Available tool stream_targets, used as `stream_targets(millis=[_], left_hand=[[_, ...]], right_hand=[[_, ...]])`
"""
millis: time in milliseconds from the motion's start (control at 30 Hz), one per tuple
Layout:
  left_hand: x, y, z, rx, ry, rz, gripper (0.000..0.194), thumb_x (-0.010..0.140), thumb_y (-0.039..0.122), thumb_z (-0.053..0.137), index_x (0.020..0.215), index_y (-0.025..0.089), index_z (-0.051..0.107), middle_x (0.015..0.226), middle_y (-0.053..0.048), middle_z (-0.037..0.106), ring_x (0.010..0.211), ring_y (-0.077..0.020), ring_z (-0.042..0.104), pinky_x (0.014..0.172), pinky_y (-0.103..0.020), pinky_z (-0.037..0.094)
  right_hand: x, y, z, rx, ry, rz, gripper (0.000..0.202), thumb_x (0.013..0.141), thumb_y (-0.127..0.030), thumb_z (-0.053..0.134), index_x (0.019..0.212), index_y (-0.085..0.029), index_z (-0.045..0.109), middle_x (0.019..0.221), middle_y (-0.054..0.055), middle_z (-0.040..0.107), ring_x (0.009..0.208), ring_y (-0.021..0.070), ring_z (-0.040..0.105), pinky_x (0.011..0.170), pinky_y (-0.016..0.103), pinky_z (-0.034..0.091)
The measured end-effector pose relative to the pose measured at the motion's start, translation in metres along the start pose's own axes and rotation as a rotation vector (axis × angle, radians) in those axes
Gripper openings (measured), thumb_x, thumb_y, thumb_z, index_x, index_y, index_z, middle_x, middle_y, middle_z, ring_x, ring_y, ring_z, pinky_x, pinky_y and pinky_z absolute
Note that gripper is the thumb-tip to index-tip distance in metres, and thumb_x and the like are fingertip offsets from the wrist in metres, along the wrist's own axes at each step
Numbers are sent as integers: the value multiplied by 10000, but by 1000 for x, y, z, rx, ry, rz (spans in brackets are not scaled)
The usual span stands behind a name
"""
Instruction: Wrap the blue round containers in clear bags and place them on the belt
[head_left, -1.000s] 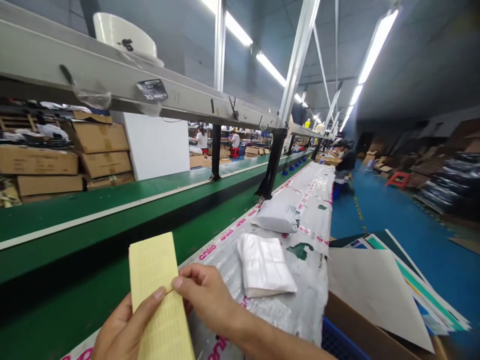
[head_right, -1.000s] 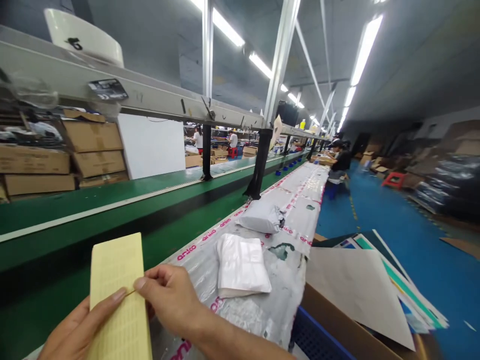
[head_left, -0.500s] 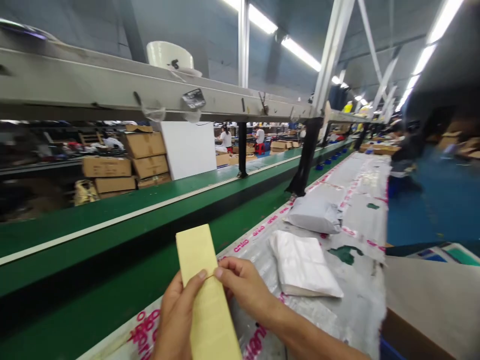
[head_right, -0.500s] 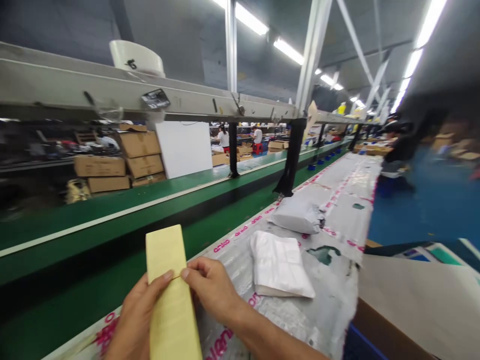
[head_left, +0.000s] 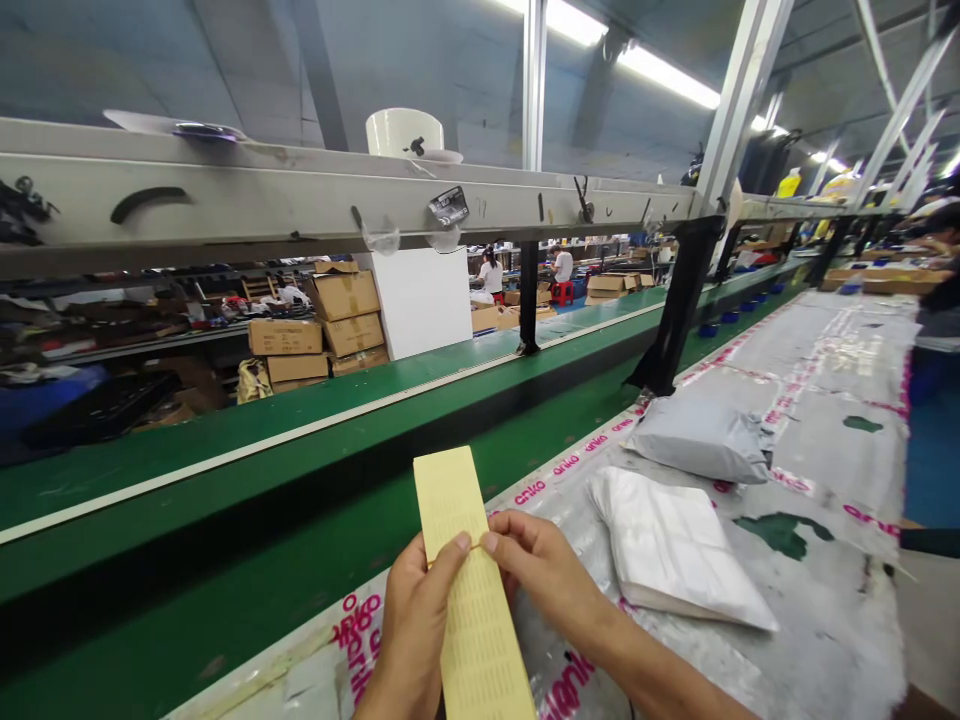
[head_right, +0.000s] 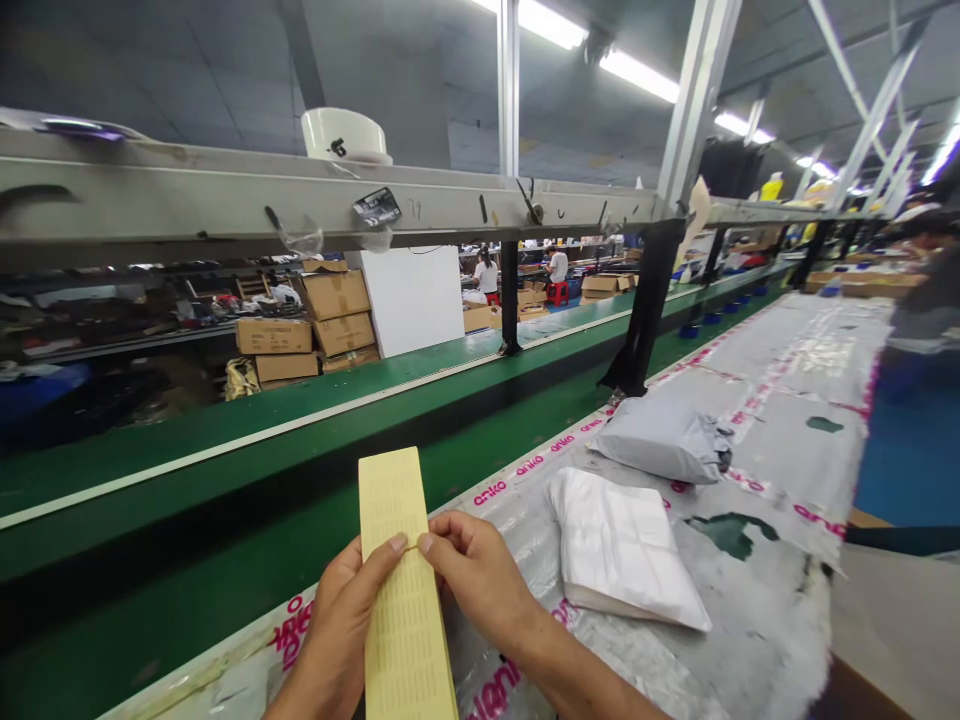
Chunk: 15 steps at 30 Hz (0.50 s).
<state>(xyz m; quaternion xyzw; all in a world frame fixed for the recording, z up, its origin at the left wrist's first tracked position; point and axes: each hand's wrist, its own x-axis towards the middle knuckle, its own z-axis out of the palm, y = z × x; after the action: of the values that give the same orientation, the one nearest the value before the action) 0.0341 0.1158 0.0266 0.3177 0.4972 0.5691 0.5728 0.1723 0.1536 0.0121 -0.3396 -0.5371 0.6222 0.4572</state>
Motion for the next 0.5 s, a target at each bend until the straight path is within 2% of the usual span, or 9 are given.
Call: stream_targets(millis=[67, 133, 267, 367, 500], left_hand=[[2, -2, -1, -2, -15, 9, 537, 745, 502, 828, 1111, 142, 668, 884, -112, 763, 727, -241, 721, 629, -286, 539], [2, -2, -1, -6, -18, 27, 534, 759, 491, 820, 1139, 150, 665, 927, -118, 766, 760, -249, 727, 658, -299, 550], [0, 0, 2, 35, 4, 86, 498, 751, 453, 828, 1109, 142, 679, 963, -119, 768, 781, -258, 731, 695, -310, 560], [-1, -1, 2, 41, -14, 95, 493, 760, 437, 823, 1127, 146, 672, 1001, -123, 768, 809, -266, 735, 732, -328, 571], [1, -2, 0, 54, -39, 92, 483, 787, 433, 807, 1157, 160, 659, 1036, -124, 765, 840, -269, 738, 767, -344, 580]], right_hand=[[-1, 1, -1, -46, 34, -54, 310, 886, -440, 673, 1048, -177, 642, 862, 37, 676, 695, 168, 603, 607, 272, 469], [-3, 1, -3, -193, 107, -151, 317, 908, -379, 666, 1172, -212, 617, 1015, 50, 683, 753, 173, 612, 647, 288, 494], [-7, 0, -5, -518, 165, -352, 218, 949, -304, 614, 1150, -229, 655, 1108, 60, 655, 769, 174, 617, 632, 295, 497], [-7, 1, -7, -558, 143, -424, 227, 970, -278, 585, 1172, -234, 677, 1163, 68, 631, 776, 169, 624, 640, 299, 519], [-5, 2, -7, -549, 118, -446, 243, 973, -253, 576, 1179, -245, 704, 1141, 61, 628, 767, 160, 625, 656, 301, 526]])
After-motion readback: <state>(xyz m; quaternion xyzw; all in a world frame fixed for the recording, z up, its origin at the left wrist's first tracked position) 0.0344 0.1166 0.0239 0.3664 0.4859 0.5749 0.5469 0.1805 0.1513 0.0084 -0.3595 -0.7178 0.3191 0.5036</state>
